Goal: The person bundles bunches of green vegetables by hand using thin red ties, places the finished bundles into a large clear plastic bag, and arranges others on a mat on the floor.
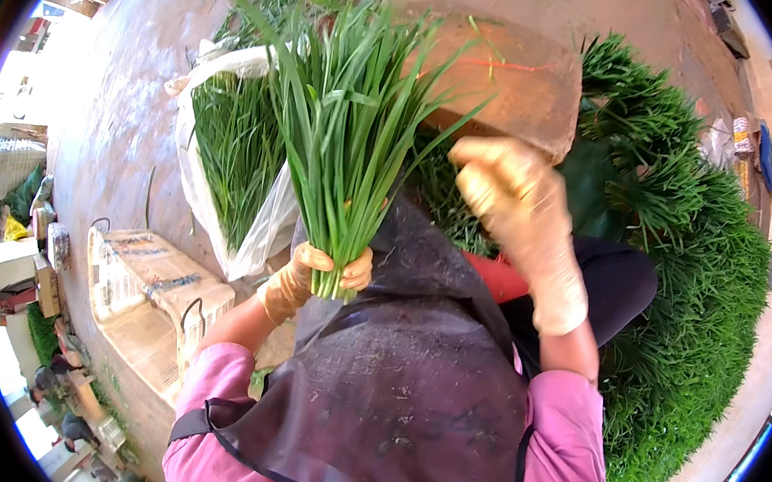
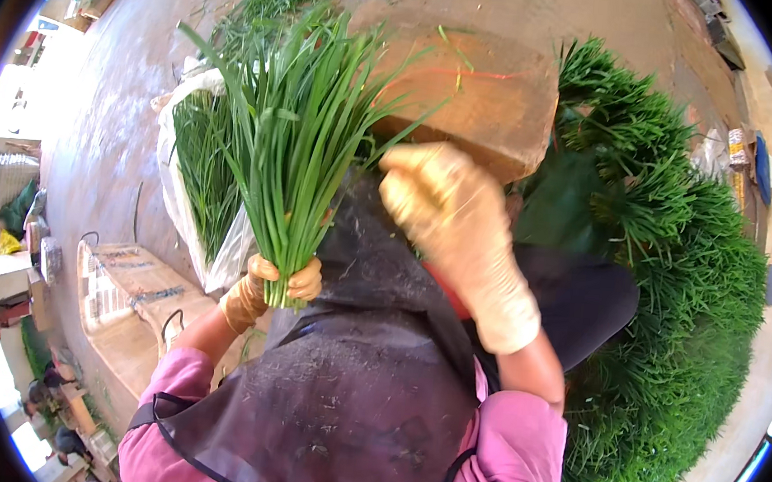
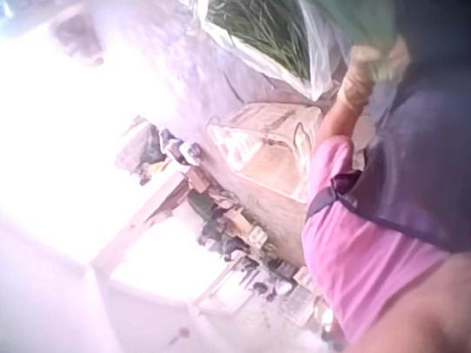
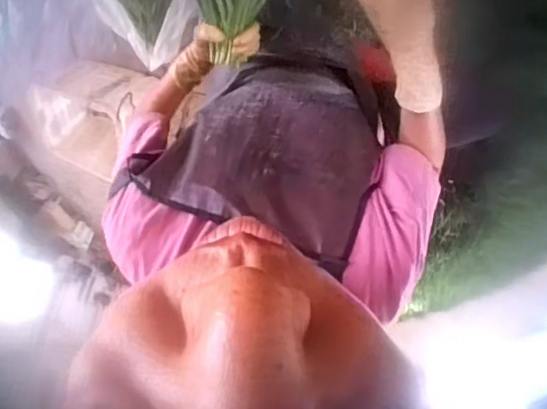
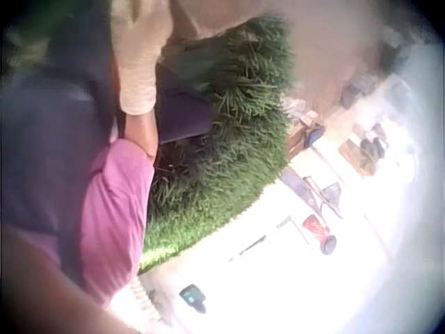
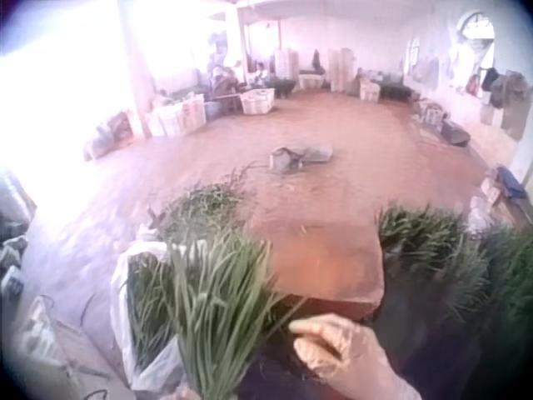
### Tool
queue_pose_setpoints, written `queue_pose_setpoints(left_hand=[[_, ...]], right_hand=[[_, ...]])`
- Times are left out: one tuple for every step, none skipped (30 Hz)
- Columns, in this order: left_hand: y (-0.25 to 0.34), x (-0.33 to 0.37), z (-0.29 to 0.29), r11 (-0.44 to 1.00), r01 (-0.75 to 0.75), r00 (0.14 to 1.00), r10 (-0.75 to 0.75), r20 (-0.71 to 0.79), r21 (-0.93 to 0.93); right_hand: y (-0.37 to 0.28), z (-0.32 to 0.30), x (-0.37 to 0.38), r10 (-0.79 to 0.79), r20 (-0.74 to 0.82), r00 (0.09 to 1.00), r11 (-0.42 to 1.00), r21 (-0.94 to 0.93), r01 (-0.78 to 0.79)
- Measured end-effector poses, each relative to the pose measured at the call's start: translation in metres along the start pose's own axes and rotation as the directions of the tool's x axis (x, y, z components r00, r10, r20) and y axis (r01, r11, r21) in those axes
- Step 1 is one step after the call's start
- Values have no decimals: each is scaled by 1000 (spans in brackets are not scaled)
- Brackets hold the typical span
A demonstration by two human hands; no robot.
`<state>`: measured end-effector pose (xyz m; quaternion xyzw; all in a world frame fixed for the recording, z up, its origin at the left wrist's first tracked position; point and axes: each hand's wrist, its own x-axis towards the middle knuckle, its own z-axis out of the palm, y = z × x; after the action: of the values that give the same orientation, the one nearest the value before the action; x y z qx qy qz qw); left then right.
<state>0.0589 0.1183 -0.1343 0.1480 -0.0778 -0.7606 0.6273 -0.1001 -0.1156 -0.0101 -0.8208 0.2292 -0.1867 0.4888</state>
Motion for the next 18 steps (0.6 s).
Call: queue_pose_setpoints(left_hand=[[-3, -8, -3, 998, 16, 999, -14, 47, -61], [-4, -17, -5, 997, 33, 997, -28, 70, -74], [-6, -23, -7, 995, 56, 994, -47, 101, -87], [-7, -28, -5, 995, 49, 992, -39, 119, -87], [-10, -34, -4, 991, 63, 989, -46, 139, -117], [-9, -40, -3, 992, 80, 988, -66, 139, -101], [-7, -42, -1, 992, 97, 986, -84, 145, -82], [-7, -47, 1, 991, 101, 985, -87, 151, -88], [-10, -53, -2, 991, 96, 982, -80, 169, -93], [-11, -57, -3, 990, 99, 981, -81, 175, -98], [-12, -61, -4, 989, 102, 980, -82, 182, -103], [-13, -64, -3, 987, 103, 980, -79, 185, -121], [-14, -68, -2, 987, 108, 982, -87, 167, -121], [-13, -73, -1, 986, 114, 984, -96, 149, -121], [-13, -76, 1, 985, 121, 986, -104, 132, -121], [-13, -78, 3, 987, 117, 989, -106, 104, -107], [-14, -81, 2, 986, 133, 988, -124, 93, -99], [-13, -84, -1, 985, 149, 986, -142, 83, -91]], right_hand=[[5, -5, 10, -81, -170, 982, 997, -34, 76], [12, -11, 23, -242, -164, 956, 959, -188, 211], [21, -16, 36, -395, -137, 909, 880, -342, 331], [25, -15, 45, -395, -124, 910, 883, -326, 338], [30, -12, 54, -394, -108, 913, 886, -307, 347], [40, -9, 61, -340, -27, 940, 897, -309, 315], [47, -6, 67, -390, 8, 921, 854, -370, 365], [49, 2, 72, -449, 55, 892, 795, -430, 427], [49, 9, 76, -502, 107, 859, 728, -484, 485], [50, 14, 77, -484, 178, 857, 695, -517, 500], [53, 19, 78, -488, 203, 849, 680, -522, 516], [56, 24, 79, -492, 227, 840, 663, -527, 531], [59, 28, 79, -496, 250, 831, 647, -533, 546], [62, 32, 77, -522, 229, 821, 650, -516, 557], [63, 33, 76, -506, 261, 822, 660, -497, 564], [64, 33, 77, -489, 296, 820, 667, -478, 571], [64, 34, 76, -473, 332, 816, 675, -459, 578], [62, 34, 75, -432, 335, 838, 745, -391, 540]])
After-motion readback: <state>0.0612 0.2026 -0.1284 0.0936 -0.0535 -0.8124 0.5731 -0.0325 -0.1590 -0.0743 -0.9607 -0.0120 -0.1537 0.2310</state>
